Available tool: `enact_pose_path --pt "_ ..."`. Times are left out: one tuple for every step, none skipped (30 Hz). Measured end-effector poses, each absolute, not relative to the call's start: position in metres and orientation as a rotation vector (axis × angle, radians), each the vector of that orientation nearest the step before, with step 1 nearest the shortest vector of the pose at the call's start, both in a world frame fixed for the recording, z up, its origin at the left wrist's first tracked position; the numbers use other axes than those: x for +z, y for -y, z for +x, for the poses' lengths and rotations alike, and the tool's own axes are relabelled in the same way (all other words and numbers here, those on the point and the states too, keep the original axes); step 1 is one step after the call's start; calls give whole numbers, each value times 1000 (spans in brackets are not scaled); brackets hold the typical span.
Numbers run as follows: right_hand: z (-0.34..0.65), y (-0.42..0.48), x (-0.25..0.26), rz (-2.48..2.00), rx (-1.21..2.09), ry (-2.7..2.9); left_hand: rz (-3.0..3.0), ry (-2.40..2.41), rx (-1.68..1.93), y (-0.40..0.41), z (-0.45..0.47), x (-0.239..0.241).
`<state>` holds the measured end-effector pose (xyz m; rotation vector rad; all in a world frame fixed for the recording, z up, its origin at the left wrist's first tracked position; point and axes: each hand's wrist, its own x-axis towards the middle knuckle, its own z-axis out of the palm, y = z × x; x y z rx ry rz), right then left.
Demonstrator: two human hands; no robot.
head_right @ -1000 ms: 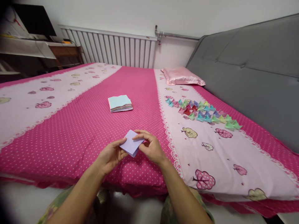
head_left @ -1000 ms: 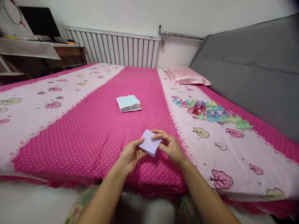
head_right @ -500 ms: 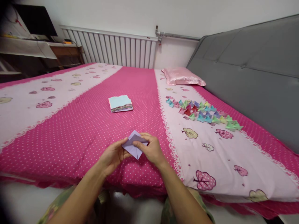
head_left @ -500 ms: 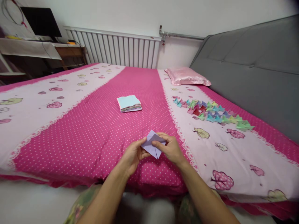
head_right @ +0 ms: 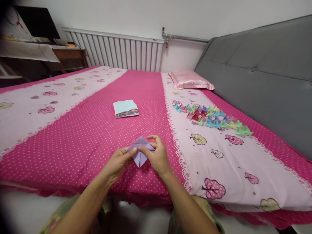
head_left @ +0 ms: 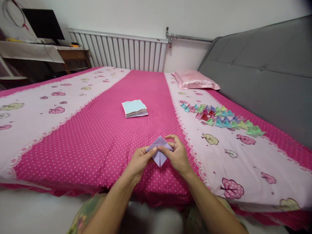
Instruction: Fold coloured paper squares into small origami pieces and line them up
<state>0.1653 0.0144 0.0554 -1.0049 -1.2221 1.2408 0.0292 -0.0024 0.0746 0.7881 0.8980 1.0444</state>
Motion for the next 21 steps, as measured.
enact_pose_path --pt "165 -15 56 -1014 1240 1211 774 -895 1046 2 29 76" --pt "166 -15 55 -1023 1232 1204 756 -890 1053 2 30 76" --pt "166 -16 55 -1032 1219 1200 736 -885 1062 2 30 77" --pt "167 -17 55 -1041 1201 1199 718 -883 1070 2 30 77" --pt "167 -17 54 -1048 1183 1201 704 -884 1077 2 30 77" --pt "168 -18 54 -1055 1165 1207 695 -886 1082 1 29 76" --pt "169 -18 53 -1060 1152 1214 696 -888 1085 1 29 76" --pt "169 -18 54 -1062 1148 1221 707 -893 1087 1 29 76" --pt "170 -18 54 -1063 1150 1230 728 -904 1094 1 29 76" --pt "170 -18 54 -1063 1150 1242 758 -923 1106 0 29 75" --pt "170 -18 55 -1063 1150 1258 791 -949 1123 0 28 75" --pt "171 -18 55 -1064 1149 1279 820 -983 1141 0 28 75" --pt "171 -18 55 -1064 1150 1302 840 -1019 1157 0 27 74" --pt "171 -18 55 -1065 1153 1326 852 -1053 1164 0 27 74" --pt "170 -18 55 -1066 1162 1347 855 -1078 1164 0 27 73" --pt "170 -18 55 -1068 1171 1361 855 -1095 1157 0 26 73" --pt "170 -18 55 -1073 1181 1369 855 -1105 1148 0 26 72" --pt "170 -18 55 -1079 1186 1370 858 -1110 1140 -1 25 71" --pt "170 -18 55 -1085 1190 1366 862 -1113 1137 -1 25 70" --pt "170 -18 55 -1090 1191 1361 868 -1116 1137 -2 24 69" --pt "170 -18 55 -1093 1192 1358 874 -1119 1139 -2 24 69"
